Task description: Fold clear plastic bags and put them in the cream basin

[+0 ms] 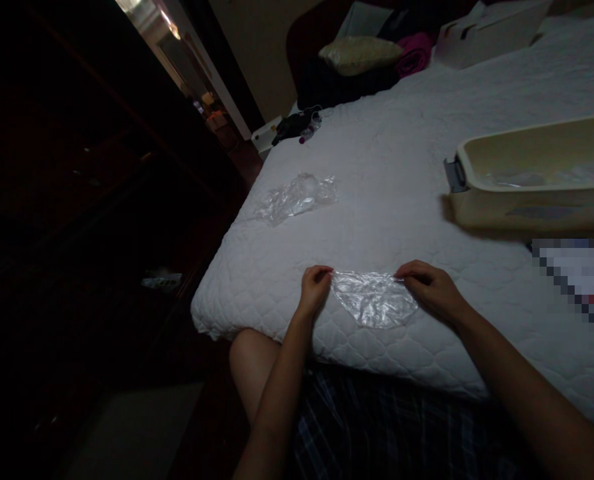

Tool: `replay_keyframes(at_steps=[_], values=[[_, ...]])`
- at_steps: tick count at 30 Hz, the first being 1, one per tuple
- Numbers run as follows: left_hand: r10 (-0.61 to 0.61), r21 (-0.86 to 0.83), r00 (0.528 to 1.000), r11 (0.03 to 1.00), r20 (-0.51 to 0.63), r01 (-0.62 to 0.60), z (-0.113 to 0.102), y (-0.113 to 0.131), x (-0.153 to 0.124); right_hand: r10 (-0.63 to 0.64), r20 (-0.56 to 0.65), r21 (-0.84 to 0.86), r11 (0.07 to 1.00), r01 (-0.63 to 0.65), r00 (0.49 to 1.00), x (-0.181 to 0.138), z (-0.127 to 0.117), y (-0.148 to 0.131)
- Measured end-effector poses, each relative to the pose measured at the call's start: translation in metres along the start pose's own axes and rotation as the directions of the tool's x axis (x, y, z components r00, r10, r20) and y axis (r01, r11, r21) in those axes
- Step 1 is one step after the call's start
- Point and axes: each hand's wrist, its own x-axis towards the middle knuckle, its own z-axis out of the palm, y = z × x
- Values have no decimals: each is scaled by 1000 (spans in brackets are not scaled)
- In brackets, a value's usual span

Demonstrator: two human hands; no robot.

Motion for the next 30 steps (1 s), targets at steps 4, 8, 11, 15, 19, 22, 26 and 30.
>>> replay_keyframes(at_steps=[4, 8, 11, 15, 19, 22, 26, 30], values=[[-1, 14, 1000, 1000, -13, 1, 1, 0, 0, -7, 15, -26, 1000, 7, 1000, 0, -1, -3], [-6, 35, 1000, 999, -9, 6, 2, -1, 0, -35, 41, -56, 998, 37, 999, 0, -2, -1], [-7, 49, 1000, 999, 2, 7, 1, -1, 0, -47, 46, -73, 996, 50, 998, -1, -2, 0], [-8, 33, 1000, 999, 8, 8, -1, 0, -1, -59, 47, -104, 993, 64, 997, -2, 0, -3], [8, -24, 999, 1000, -48, -9, 0, 4, -4, -73, 30, -130, 988, 77, 997, -3, 1, -6], [57, -52, 989, 997, -139, -65, 2, 8, -10, -105, -2, -162, 981, 103, 995, -5, 3, -5], [299, 158, 939, 949, -170, -274, 0, 16, -25, -161, -89, -258, 957, 134, 983, -11, 4, -5], [505, 344, 860, 796, 78, -498, -5, 26, -40, -266, -153, -402, 896, 186, 952, -20, 5, -14]])
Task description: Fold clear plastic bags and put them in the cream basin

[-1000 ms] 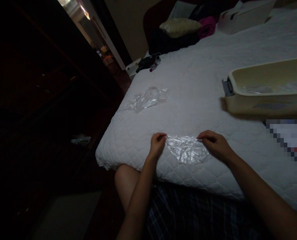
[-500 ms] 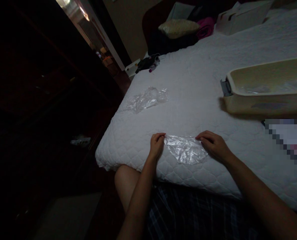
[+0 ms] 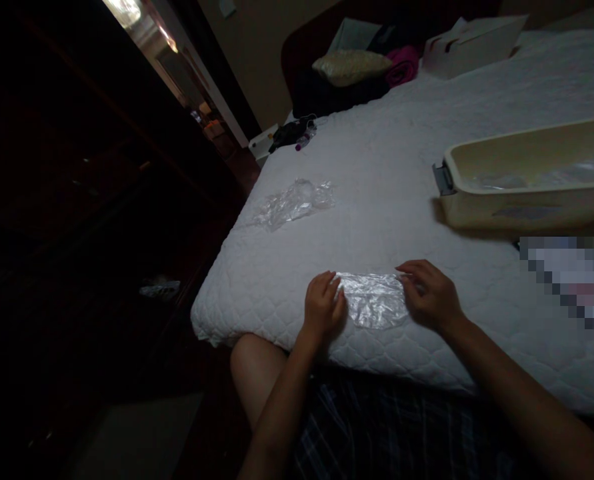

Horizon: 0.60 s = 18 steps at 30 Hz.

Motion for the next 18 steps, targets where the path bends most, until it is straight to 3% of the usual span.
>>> replay_keyframes(at_steps=[3, 8, 13, 18], values=[[50, 82, 993, 995, 103, -58, -3, 5, -3, -153, 58, -115, 981, 159, 987, 0, -2, -17], [90, 77, 980, 992, 176, -105, -2, 2, -4, -326, 333, -178, 900, 398, 885, 2, 15, -49], [126, 94, 965, 984, 229, -150, 0, -6, -10, -278, 422, -239, 884, 402, 863, -8, 44, -42], [96, 123, 954, 983, 284, -136, 1, -10, -14, -250, 458, -244, 888, 391, 853, -17, 46, -17]])
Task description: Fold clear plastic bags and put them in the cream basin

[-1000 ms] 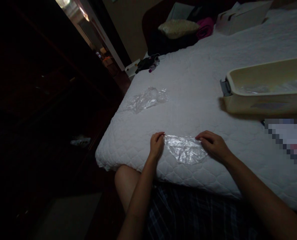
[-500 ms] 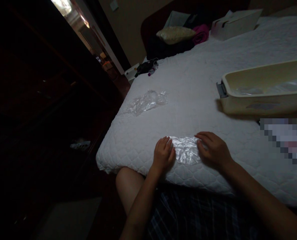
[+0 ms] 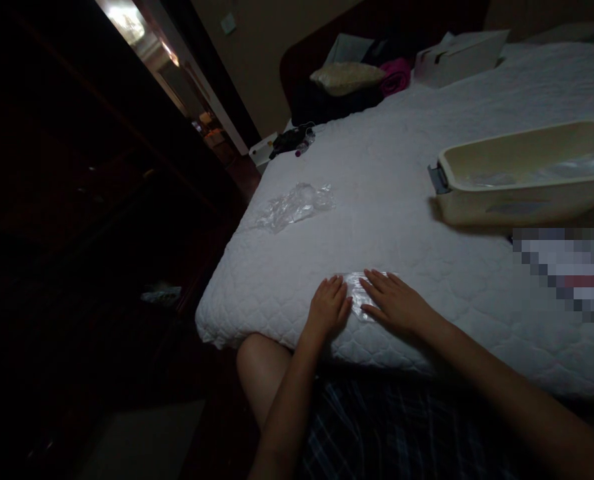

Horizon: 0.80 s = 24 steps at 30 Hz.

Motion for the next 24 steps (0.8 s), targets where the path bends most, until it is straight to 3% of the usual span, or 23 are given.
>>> replay_keyframes(at_steps=[4, 12, 19, 24], values=[[1, -4, 1000, 1000, -4, -1, 0, 0, 1, -3, 18, -13, 1000, 3, 1000, -6, -8, 14], [8, 5, 999, 1000, -32, -8, 1, 0, 1, 108, -9, 28, 994, -108, 994, -34, -22, 50], [-9, -36, 998, 999, -66, 7, 1, 0, -2, 149, -52, -9, 989, -150, 987, -46, -14, 50], [-50, -197, 988, 980, -148, 20, 0, -3, -2, 155, -57, -9, 988, -156, 986, -46, -13, 50]])
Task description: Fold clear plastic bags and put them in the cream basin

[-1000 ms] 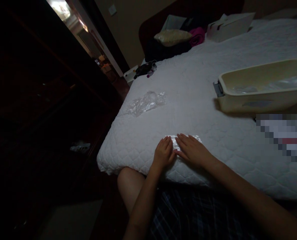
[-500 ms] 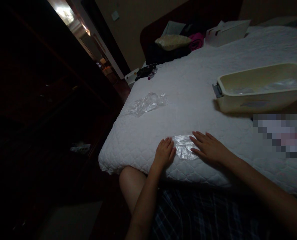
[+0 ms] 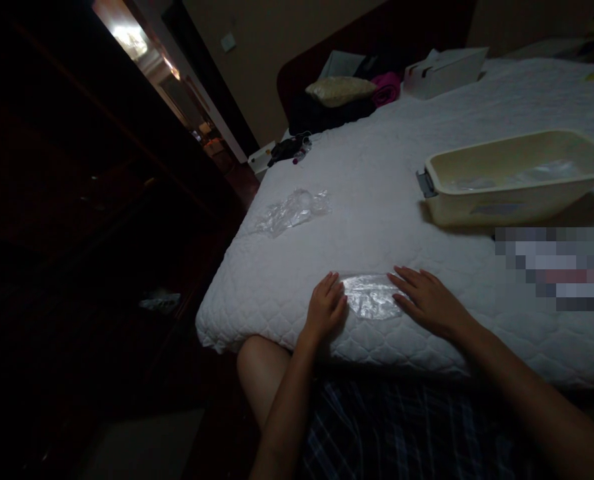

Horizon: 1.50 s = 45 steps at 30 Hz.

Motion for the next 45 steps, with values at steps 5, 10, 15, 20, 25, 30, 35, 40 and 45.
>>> replay_keyframes(at_steps=[5, 10, 15, 20, 25, 30, 35, 40, 45], values=[[2, -43, 991, 999, -134, -7, 3, -2, 1, -2, -15, 13, 1000, 2, 1000, 0, -2, 0], [84, 27, 988, 996, -128, -81, 2, 1, 0, 151, -135, 269, 957, -110, 979, 0, -15, -4], [61, 3, 987, 998, -146, -61, 1, 2, 1, 489, -193, 423, 824, -377, 851, 3, -38, -12], [-11, 13, 972, 1000, -236, 14, 2, 0, 3, 512, 116, 402, 759, -512, 851, 12, -53, -22], [-158, 127, 943, 971, -294, 202, 5, -3, 2, 483, 235, 355, 765, -537, 843, 20, -49, -22], [-158, 204, 957, 956, -242, 210, 9, -1, 1, 546, 295, 384, 683, -621, 784, 24, -41, -19], [-179, 162, 960, 963, -215, 216, 11, 0, 1, 578, 355, 497, 549, -672, 735, 27, -30, -9], [-307, -15, 927, 950, -215, 311, 11, 1, 4, 551, 455, 631, 355, -690, 699, 26, -23, -5], [-415, -171, 896, 905, -157, 389, 8, 2, 7, 463, 426, 720, 346, -602, 777, 23, -24, -10]])
